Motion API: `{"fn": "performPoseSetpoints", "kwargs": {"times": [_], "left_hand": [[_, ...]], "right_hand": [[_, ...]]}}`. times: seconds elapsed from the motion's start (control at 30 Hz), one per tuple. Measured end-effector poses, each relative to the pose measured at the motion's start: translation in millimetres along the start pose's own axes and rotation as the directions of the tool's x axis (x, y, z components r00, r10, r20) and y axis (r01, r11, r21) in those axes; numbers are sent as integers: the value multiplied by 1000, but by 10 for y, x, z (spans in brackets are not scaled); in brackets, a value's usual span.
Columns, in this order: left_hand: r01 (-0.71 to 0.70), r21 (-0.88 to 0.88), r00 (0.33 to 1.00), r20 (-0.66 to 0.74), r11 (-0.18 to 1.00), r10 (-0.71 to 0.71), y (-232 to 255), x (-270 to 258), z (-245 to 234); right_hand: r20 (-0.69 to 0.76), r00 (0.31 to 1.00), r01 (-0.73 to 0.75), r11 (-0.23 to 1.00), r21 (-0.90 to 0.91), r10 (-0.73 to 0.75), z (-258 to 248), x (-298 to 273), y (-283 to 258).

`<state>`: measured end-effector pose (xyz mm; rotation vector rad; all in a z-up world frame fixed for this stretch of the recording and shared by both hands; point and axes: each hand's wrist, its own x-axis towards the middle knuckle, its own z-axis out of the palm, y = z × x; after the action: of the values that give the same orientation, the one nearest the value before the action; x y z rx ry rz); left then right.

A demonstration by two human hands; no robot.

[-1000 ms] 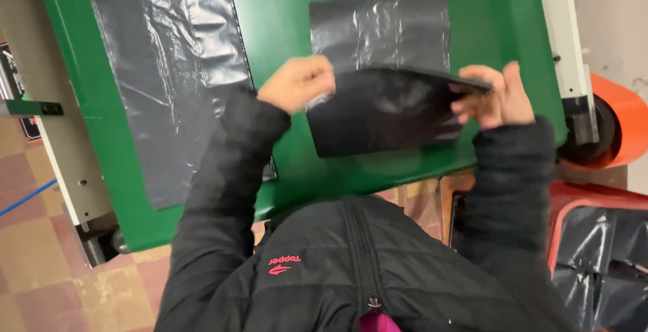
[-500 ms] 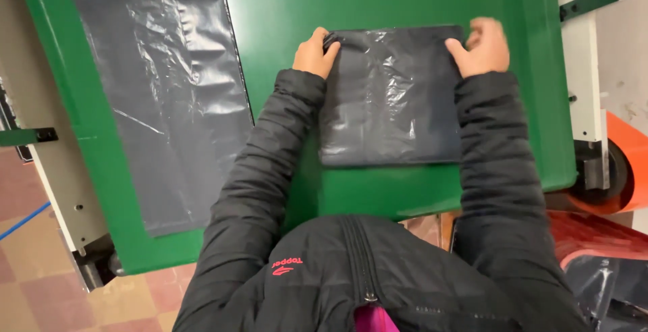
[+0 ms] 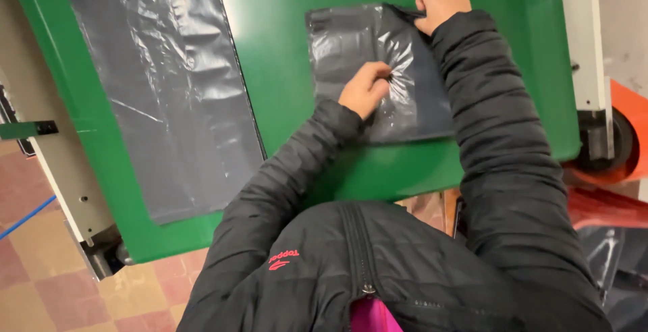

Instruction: Folding plastic bags from a conveyor belt and organizing them into a storage crate.

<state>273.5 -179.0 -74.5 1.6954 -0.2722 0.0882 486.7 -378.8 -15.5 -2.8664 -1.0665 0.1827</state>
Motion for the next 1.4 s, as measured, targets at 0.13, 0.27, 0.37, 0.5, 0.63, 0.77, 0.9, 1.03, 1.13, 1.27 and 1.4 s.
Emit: {"fn": "performPoseSetpoints", "kwargs": {"times": [0.13,0.27,0.37,0.5,0.63,0.77,0.9,1.03,1.13,1.27,1.4], "left_hand": [[309,-702,905,10,642,-425,-202,88,-310],[304,-953,700,229,-7,-676,-90,-368,-706],[289,-957,763,217,21,-609,-254,-658,-785],[257,-676,888,-117,691,-445,-11,-998,-733],[102,152,968,-242,983,-63,1067,-1225,-825],[-230,782,967,118,580,225,1220,-1274,-779],[-424,866,890,344,265,298,947,-1238,-713],[-530,825,844,490,198,217,858,-1036,-623],[-569,700,764,644,432,-38,1023,-690,-470],[-251,258,693,721,933,-13,221,-234,-228],[236,261,725,594,936,-348,-705,146,163]], "right_hand": [[-223,968,-51,956,289,118,-446,-863,-628],[-509,854,166,983,79,-104,-544,-1824,-1241],[-518,854,122,988,96,-55,-332,-2189,-1400],[-507,862,64,991,119,5,-73,-2357,-1424],[-497,868,43,995,93,9,-4,-2377,-1417],[-482,873,44,974,222,70,145,-2426,-1318],[-464,885,33,992,121,27,36,-2409,-1404],[-444,889,207,962,179,-109,-348,-2306,-2086],[-410,903,269,912,310,-128,50,-2410,-2324],[-261,914,38,575,817,310,1160,-2868,-2069],[245,739,32,-396,918,627,939,-2816,-1790]]}}
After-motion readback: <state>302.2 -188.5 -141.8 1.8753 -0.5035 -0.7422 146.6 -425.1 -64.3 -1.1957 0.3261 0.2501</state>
